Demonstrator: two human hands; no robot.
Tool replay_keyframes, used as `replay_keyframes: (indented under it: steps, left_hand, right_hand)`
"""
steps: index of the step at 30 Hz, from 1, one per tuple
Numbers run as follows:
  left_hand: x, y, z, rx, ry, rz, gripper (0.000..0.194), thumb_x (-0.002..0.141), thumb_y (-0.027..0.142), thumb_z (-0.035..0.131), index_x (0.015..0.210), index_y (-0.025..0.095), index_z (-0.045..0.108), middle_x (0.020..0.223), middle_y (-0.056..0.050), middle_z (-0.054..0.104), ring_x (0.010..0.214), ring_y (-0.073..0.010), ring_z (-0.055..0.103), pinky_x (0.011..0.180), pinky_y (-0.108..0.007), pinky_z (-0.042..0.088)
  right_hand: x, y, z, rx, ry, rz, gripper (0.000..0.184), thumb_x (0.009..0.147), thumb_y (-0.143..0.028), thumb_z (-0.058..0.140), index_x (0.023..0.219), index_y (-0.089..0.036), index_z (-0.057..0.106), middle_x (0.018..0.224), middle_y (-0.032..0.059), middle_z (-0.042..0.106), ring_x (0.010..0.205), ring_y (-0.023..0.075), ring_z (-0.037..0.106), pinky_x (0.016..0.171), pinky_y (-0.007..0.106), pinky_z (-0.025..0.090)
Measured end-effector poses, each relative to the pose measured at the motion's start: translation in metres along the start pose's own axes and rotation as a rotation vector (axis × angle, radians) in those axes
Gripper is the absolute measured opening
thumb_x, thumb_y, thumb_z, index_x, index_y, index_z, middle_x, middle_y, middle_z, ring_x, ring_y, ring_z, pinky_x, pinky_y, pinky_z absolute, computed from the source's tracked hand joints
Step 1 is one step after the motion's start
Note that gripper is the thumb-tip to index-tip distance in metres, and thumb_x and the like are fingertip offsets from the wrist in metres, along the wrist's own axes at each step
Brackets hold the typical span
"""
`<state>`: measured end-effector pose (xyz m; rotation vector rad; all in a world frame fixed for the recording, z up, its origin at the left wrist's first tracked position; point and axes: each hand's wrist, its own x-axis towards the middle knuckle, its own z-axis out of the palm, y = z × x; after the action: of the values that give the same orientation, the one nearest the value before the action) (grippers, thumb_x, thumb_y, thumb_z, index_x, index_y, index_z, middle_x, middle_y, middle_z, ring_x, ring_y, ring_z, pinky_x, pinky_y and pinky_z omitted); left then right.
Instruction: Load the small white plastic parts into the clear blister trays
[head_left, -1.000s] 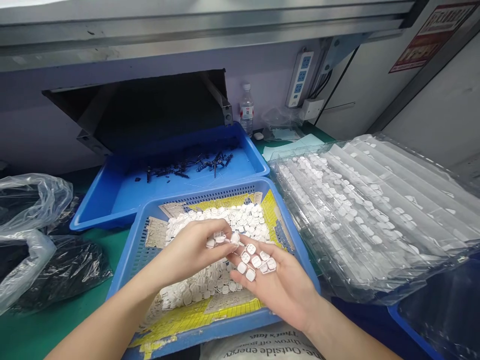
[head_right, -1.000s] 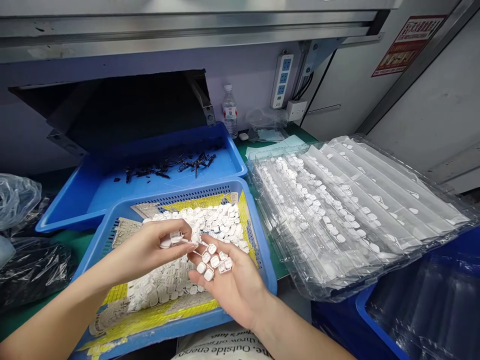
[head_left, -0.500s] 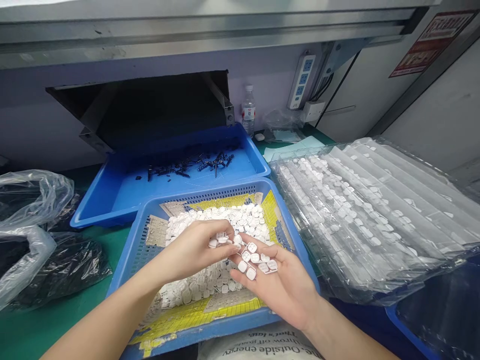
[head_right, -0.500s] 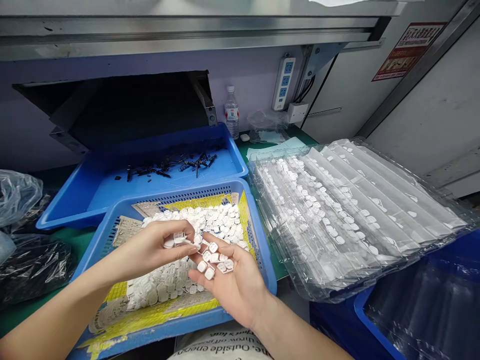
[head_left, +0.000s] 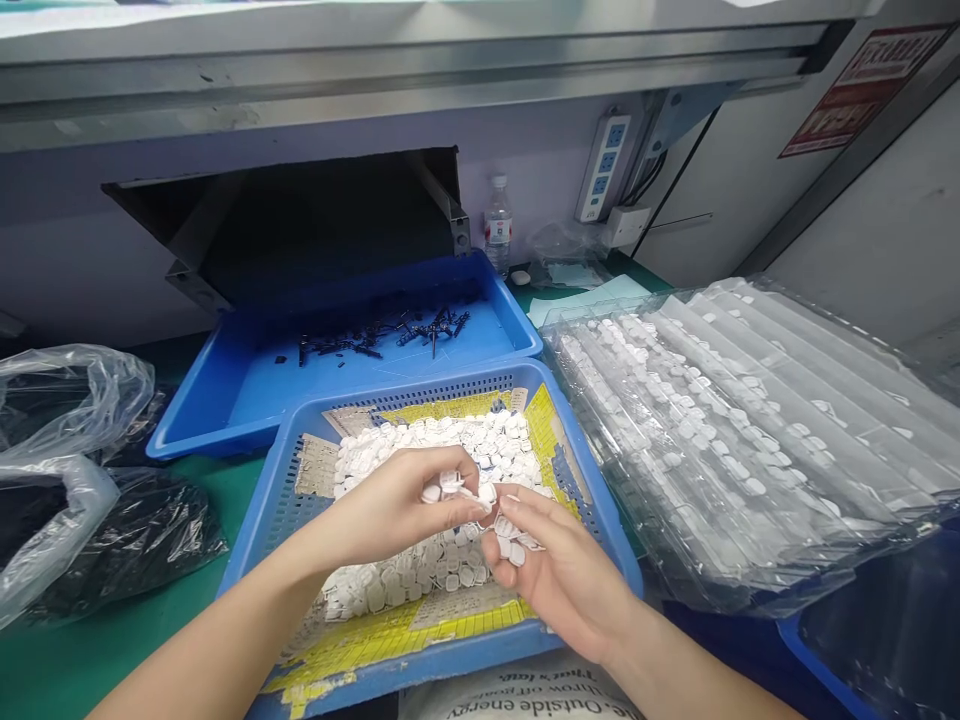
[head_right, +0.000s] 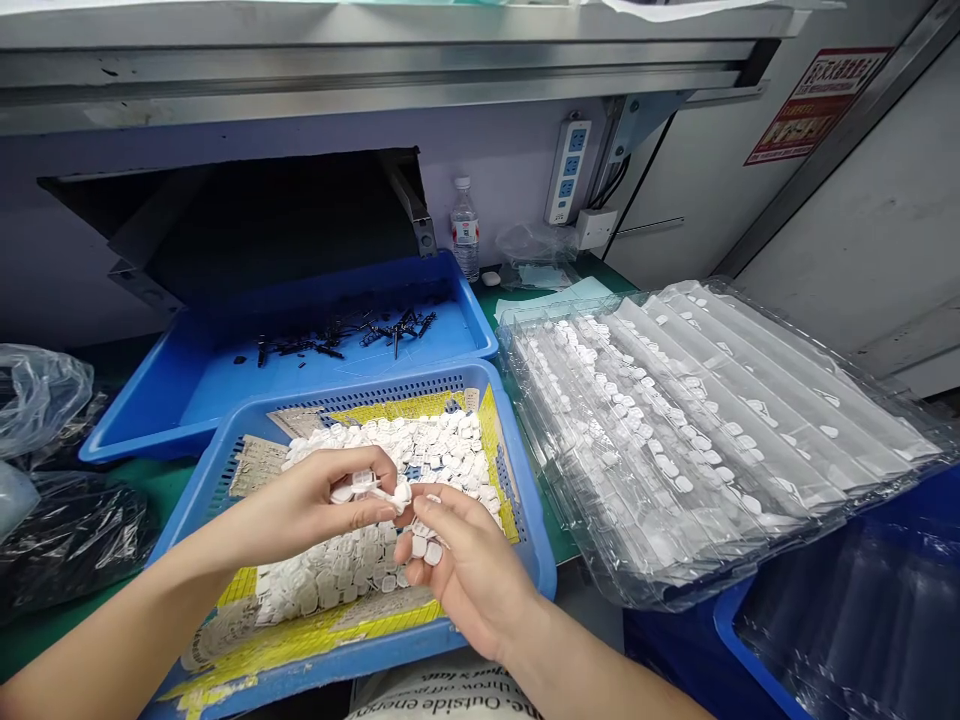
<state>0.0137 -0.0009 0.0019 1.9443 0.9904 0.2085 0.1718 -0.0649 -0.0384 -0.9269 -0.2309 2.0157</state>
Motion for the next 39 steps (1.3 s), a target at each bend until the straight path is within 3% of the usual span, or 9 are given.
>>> replay_keyframes:
  steps: [4, 10, 14, 19, 22, 26, 29, 32, 39]
  left_hand:
    - [0.000, 0.000, 0.007, -0.022, 0.047, -0.024, 0.018, 0.078, 0.038, 0.054, 0.078, 0.020, 0.052, 0.072, 0.005, 0.053, 0.064, -0.0117, 0.044, 0.058, -0.022, 0.032]
    - [0.003, 0.002, 0.010, -0.188, 0.041, -0.070, 0.018, 0.071, 0.035, 0.063, 0.079, 0.022, 0.052, 0.074, 0.005, 0.053, 0.066, -0.0113, 0.045, 0.060, -0.022, 0.034]
    - [0.004, 0.001, 0.007, -0.519, -0.093, -0.209, 0.024, 0.070, 0.034, 0.064, 0.085, 0.022, 0.049, 0.070, 0.005, 0.046, 0.051, -0.0065, 0.041, 0.047, -0.019, 0.033]
    - [0.003, -0.002, 0.007, -0.715, -0.213, -0.216, 0.028, 0.073, 0.035, 0.061, 0.093, 0.022, 0.046, 0.072, 0.004, 0.044, 0.048, -0.0040, 0.039, 0.039, -0.015, 0.024]
    - [0.003, 0.000, 0.009, -0.648, -0.208, -0.236, 0.029, 0.076, 0.035, 0.057, 0.099, 0.024, 0.045, 0.076, 0.003, 0.044, 0.047, -0.0035, 0.036, 0.039, -0.016, 0.025]
    - [0.002, 0.006, 0.013, -0.335, -0.109, -0.144, 0.031, 0.080, 0.036, 0.050, 0.109, 0.028, 0.042, 0.086, 0.001, 0.051, 0.055, -0.0074, 0.043, 0.051, -0.021, 0.036]
    - [-0.001, 0.006, 0.017, -0.084, -0.060, -0.018, 0.035, 0.084, 0.035, 0.044, 0.118, 0.029, 0.037, 0.089, 0.000, 0.057, 0.072, -0.0141, 0.050, 0.066, -0.025, 0.039]
    - [-0.005, 0.003, 0.021, 0.052, -0.072, -0.013, 0.046, 0.086, 0.029, 0.039, 0.129, 0.028, 0.023, 0.082, -0.001, 0.059, 0.073, -0.0166, 0.052, 0.065, -0.026, 0.038]
    - [-0.009, 0.005, 0.020, -0.043, -0.112, -0.026, 0.060, 0.083, 0.025, 0.045, 0.133, 0.031, 0.013, 0.080, 0.000, 0.059, 0.072, -0.0166, 0.053, 0.065, -0.026, 0.039]
  right_hand:
    - [-0.002, 0.002, 0.001, -0.177, -0.034, -0.107, 0.029, 0.067, -0.035, 0.065, 0.086, -0.017, 0.052, 0.059, -0.0017, 0.053, 0.052, 0.0069, 0.046, 0.049, 0.020, 0.032]
    - [0.000, 0.004, 0.001, -0.194, -0.015, -0.173, 0.024, 0.073, -0.039, 0.058, 0.076, -0.015, 0.052, 0.063, -0.0007, 0.052, 0.054, 0.0067, 0.046, 0.050, 0.020, 0.034]
    - [-0.001, 0.002, 0.000, -0.029, 0.009, -0.182, 0.018, 0.072, -0.033, 0.060, 0.072, -0.015, 0.054, 0.061, -0.0014, 0.051, 0.053, 0.0060, 0.046, 0.048, 0.018, 0.034]
    - [-0.003, -0.003, -0.002, 0.253, 0.029, -0.107, 0.011, 0.064, -0.025, 0.061, 0.065, -0.016, 0.054, 0.065, 0.0005, 0.053, 0.055, 0.0099, 0.050, 0.041, 0.018, 0.032]
    - [-0.004, -0.005, -0.002, 0.227, -0.018, -0.129, 0.012, 0.064, -0.026, 0.056, 0.064, -0.014, 0.056, 0.070, 0.0026, 0.053, 0.059, 0.0117, 0.051, 0.040, 0.018, 0.034]
    - [-0.002, -0.004, -0.001, 0.035, 0.024, -0.142, 0.012, 0.069, -0.028, 0.060, 0.074, -0.017, 0.057, 0.074, 0.0000, 0.052, 0.055, 0.0071, 0.048, 0.035, 0.015, 0.029]
    - [0.000, -0.001, 0.001, -0.134, 0.052, -0.115, 0.026, 0.068, -0.032, 0.063, 0.090, -0.020, 0.056, 0.070, -0.0008, 0.052, 0.054, 0.0065, 0.046, 0.035, 0.014, 0.027]
    - [0.000, 0.002, 0.003, -0.304, 0.045, -0.099, 0.041, 0.065, -0.036, 0.066, 0.100, -0.021, 0.052, 0.056, -0.0035, 0.050, 0.048, 0.0067, 0.042, 0.037, 0.016, 0.026]
    - [0.001, 0.004, 0.004, -0.371, 0.052, -0.096, 0.031, 0.064, -0.038, 0.066, 0.084, -0.018, 0.052, 0.047, -0.0058, 0.047, 0.041, 0.0047, 0.034, 0.038, 0.017, 0.022]
